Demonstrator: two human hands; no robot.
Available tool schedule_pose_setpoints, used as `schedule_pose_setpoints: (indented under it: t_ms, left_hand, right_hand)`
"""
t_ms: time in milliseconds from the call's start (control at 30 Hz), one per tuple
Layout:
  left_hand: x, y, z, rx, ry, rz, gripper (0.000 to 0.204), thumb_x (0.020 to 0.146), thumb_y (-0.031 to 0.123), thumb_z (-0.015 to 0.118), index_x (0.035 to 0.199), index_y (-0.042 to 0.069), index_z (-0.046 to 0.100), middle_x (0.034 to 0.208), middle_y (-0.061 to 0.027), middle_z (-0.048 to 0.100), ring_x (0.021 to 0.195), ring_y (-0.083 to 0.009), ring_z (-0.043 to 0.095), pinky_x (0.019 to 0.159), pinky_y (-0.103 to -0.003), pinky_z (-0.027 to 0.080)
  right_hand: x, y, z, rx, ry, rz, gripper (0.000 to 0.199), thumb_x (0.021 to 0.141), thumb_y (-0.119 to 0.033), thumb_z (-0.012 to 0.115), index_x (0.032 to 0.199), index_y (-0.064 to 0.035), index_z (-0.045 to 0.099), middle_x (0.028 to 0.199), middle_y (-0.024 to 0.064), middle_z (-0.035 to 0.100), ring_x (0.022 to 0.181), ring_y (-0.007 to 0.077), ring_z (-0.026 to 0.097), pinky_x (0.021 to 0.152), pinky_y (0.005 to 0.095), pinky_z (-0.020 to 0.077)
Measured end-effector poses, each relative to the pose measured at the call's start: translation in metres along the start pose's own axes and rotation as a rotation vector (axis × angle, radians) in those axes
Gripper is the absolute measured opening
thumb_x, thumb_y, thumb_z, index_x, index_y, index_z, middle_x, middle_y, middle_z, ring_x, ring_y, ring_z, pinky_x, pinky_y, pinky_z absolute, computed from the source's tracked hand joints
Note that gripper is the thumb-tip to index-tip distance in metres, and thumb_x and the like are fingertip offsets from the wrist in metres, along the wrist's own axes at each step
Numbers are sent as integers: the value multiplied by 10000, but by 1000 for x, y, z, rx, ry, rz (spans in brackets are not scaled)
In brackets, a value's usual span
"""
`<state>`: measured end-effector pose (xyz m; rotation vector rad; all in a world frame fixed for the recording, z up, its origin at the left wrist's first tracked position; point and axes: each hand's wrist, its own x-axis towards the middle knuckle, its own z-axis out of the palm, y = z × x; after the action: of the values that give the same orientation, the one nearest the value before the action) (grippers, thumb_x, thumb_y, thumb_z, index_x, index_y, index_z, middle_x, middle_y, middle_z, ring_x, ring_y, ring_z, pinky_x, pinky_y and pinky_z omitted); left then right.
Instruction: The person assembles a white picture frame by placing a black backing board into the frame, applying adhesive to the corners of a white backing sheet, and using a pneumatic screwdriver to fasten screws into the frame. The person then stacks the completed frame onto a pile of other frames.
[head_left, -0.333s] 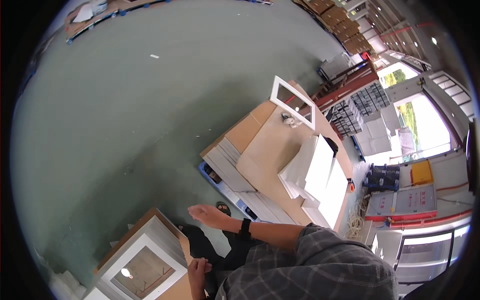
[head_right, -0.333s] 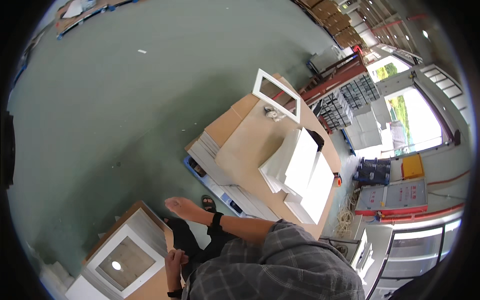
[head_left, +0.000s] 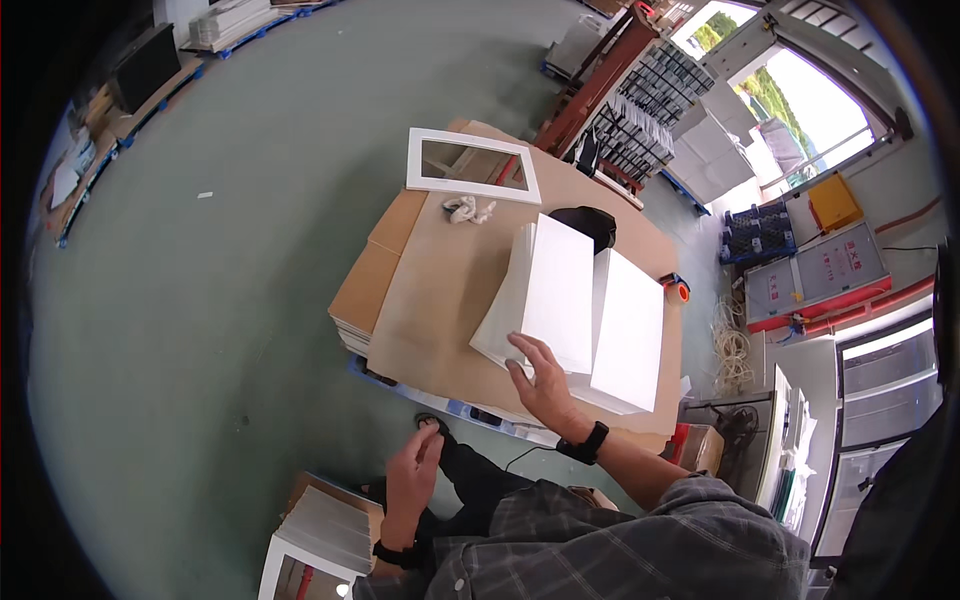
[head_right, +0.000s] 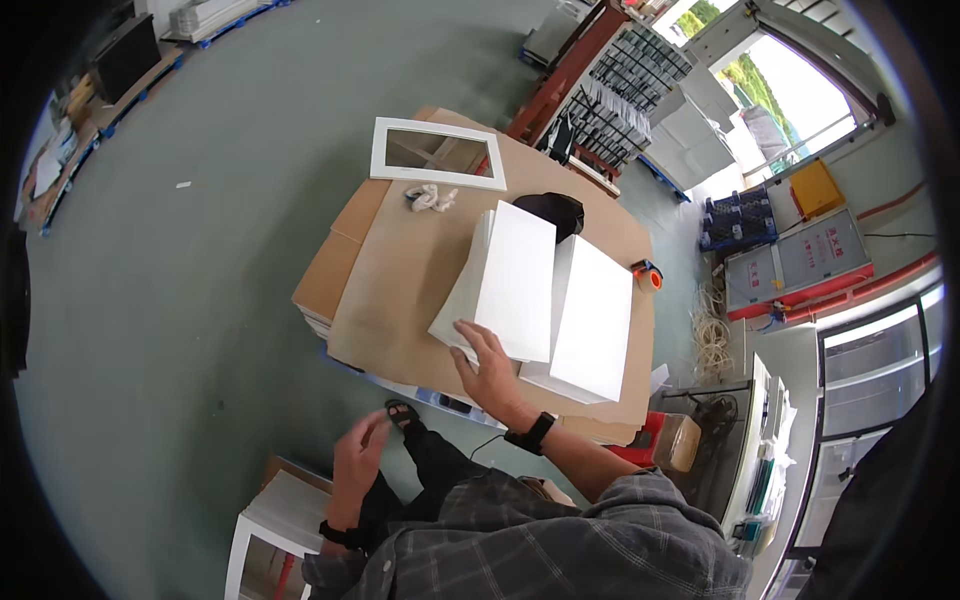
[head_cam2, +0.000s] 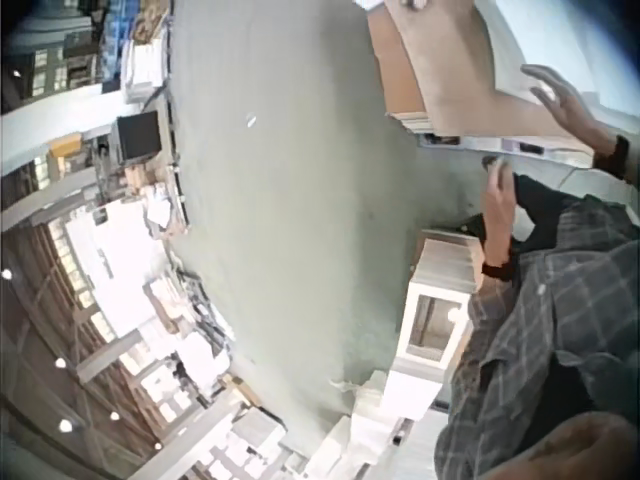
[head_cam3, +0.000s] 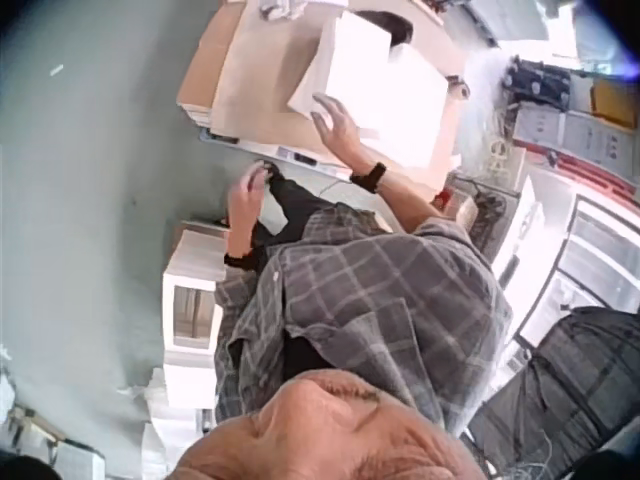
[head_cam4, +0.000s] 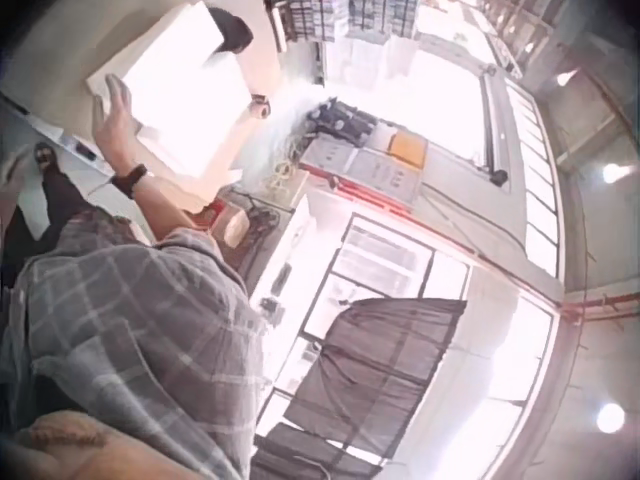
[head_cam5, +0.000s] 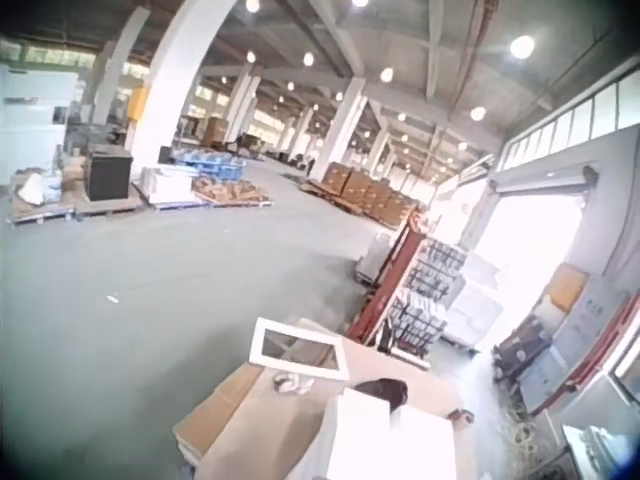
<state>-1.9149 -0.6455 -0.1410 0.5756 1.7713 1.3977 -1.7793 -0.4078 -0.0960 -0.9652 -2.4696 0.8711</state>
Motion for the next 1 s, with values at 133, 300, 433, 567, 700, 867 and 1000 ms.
schedule_pose_setpoints:
  t_ms: [133, 300, 433, 567, 700, 867, 1000]
  left_hand:
    - [119, 10, 125, 396, 76, 376, 533, 975, 327, 718, 1342, -40, 596, 1252, -247, 660, 1088, -402, 667, 918, -449, 544]
    - [182, 15, 220, 449, -2, 169, 519, 927, 301, 766, 1267, -56, 602, 1178, -253, 648, 1107, -422, 625, 919, -472, 525]
    - [184, 19, 230, 530, 142, 274, 402, 870, 228, 811, 1128, -18, 625, 1107, -230, 664, 979, -416, 650, 827, -481, 533]
    - [180, 39, 224, 326, 70, 227, 349, 914, 224, 790, 1122, -1, 624, 1004, -183, 685, 873, -326, 663, 777, -415, 540]
    - [162, 49, 205, -211, 20, 68, 267, 988, 200, 735, 1136, 15, 612, 984, -81, 689, 874, -168, 644, 782, -328, 534]
    - [92, 51, 147, -620, 37, -52, 282, 1027, 151, 673, 1250, 24, 556, 1106, -45, 668, 979, -133, 633, 847, -297, 543]
    - [19, 25, 98, -762, 156, -229, 389, 1047, 109, 583, 1400, 19, 445, 1285, -118, 611, 1107, -217, 663, 962, -359, 579]
  right_hand:
    - [20, 128, -54, -377, 170, 305, 702, 959, -261, 717, 1491, 87, 419, 1521, 325, 433, 1396, 459, 450, 1139, 483, 433]
    - [17, 185, -69, -177, 61, 479, 788, 925, -267, 759, 1502, 125, 393, 1504, 327, 461, 1364, 439, 519, 1147, 441, 436]
    - [6, 195, -71, -75, 78, 447, 771, 920, -237, 758, 1516, 97, 397, 1508, 303, 471, 1359, 427, 529, 1140, 425, 447]
    - [-2, 202, -75, -25, 137, 403, 696, 961, -236, 720, 1496, 95, 422, 1479, 298, 499, 1354, 435, 522, 1131, 447, 452]
    - [-5, 158, -102, 80, 287, 352, 624, 995, -197, 691, 1501, 68, 441, 1443, 276, 531, 1366, 381, 520, 1133, 458, 445]
    - [-12, 82, -98, 600, -112, 347, 502, 1031, -223, 657, 1423, 45, 495, 1272, 188, 620, 1200, 263, 616, 1041, 403, 504]
    - [-22, 21, -20, 785, -613, 336, 395, 1045, -248, 645, 1302, 36, 550, 970, 94, 686, 899, 153, 665, 805, 305, 544]
